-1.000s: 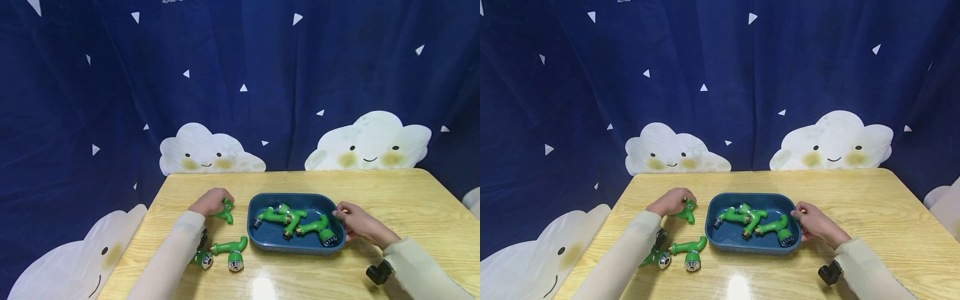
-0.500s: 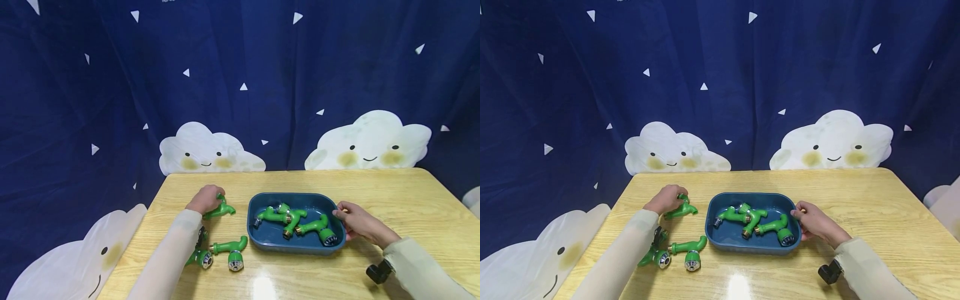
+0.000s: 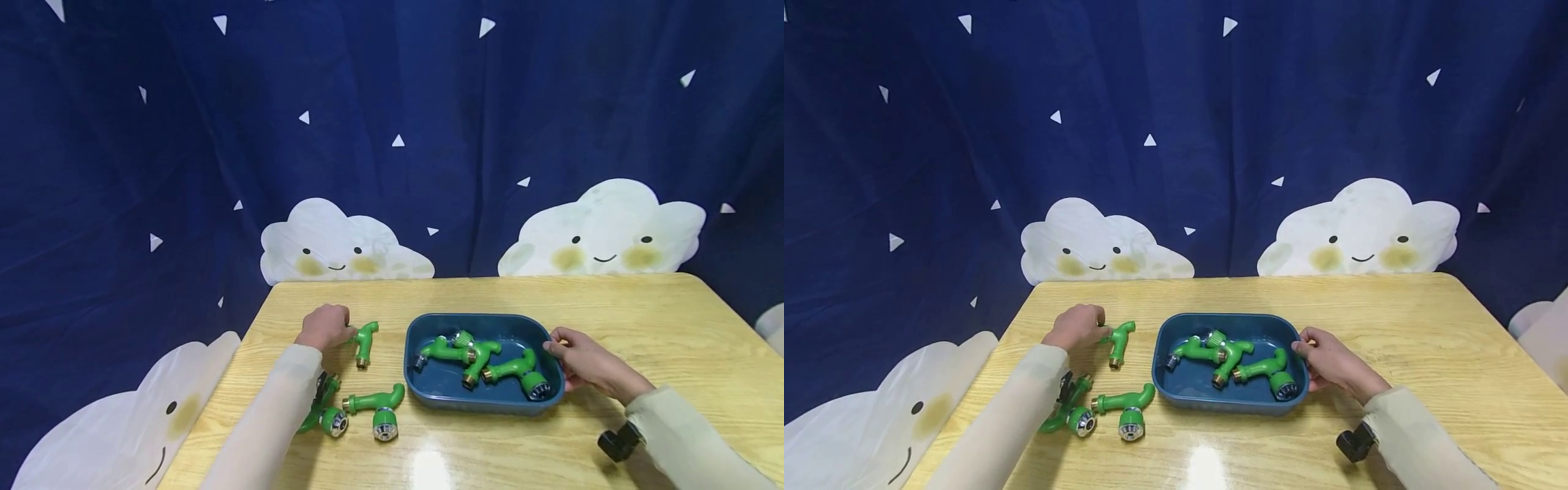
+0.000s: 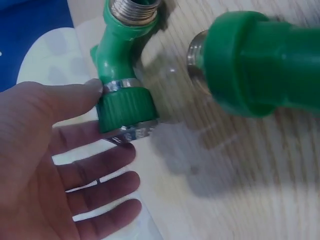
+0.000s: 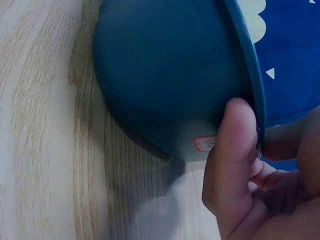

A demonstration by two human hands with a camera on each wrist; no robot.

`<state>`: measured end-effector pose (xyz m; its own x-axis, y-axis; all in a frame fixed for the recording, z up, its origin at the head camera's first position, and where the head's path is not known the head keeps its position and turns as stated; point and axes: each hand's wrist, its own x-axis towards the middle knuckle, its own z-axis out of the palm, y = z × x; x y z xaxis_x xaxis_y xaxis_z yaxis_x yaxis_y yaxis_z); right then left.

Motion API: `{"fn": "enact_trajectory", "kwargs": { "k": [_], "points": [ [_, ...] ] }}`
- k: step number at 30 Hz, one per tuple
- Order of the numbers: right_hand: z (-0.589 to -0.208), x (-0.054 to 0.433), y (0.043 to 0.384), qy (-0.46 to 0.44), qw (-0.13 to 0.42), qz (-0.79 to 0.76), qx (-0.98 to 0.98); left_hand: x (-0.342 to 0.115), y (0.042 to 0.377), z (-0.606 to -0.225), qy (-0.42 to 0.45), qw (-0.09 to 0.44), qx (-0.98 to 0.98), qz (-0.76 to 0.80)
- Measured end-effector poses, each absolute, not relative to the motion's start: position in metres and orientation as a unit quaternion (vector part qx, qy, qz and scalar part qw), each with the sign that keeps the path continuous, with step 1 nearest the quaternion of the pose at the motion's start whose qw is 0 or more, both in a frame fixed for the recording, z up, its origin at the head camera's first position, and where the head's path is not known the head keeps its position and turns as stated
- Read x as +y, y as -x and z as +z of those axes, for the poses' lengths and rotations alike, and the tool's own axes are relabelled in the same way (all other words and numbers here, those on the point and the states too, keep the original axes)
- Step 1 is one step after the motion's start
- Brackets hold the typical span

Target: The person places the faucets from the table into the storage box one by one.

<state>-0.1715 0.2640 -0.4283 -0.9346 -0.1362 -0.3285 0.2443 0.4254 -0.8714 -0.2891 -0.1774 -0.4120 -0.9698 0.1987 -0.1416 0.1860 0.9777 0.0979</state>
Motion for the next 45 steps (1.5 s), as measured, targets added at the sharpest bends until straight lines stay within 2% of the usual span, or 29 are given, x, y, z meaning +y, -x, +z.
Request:
{"fn": "enact_trajectory", "kwargs": {
  "k": [3, 9, 12, 23, 33, 45],
  "points": [
    [-0.428, 0.264, 0.171, -0.029, 0.177, -0.533, 0.827, -0.177, 0.287, -0.41, -0.11, 0.092, 0.989, 0.043],
    [-0.428, 0.263, 0.171, -0.034, 0.179, -0.533, 0.827, -0.166, 0.279, -0.403, -0.193, 0.179, 0.963, 0.061],
    [-0.428, 0.263, 0.171, -0.033, 0.178, -0.532, 0.827, -0.16, 0.275, -0.402, -0.221, 0.202, 0.953, 0.039],
    [-0.427, 0.264, 0.172, -0.029, 0.181, -0.53, 0.828, -0.149, 0.269, -0.403, -0.222, 0.211, 0.951, -0.036],
    [-0.428, 0.265, 0.171, -0.026, 0.177, -0.532, 0.827, -0.137, 0.27, -0.402, -0.178, 0.213, 0.958, -0.066],
    [-0.43, 0.265, 0.169, -0.023, 0.172, -0.538, 0.825, -0.143, 0.272, -0.409, -0.147, 0.222, 0.964, 0.007]
  ]
}}
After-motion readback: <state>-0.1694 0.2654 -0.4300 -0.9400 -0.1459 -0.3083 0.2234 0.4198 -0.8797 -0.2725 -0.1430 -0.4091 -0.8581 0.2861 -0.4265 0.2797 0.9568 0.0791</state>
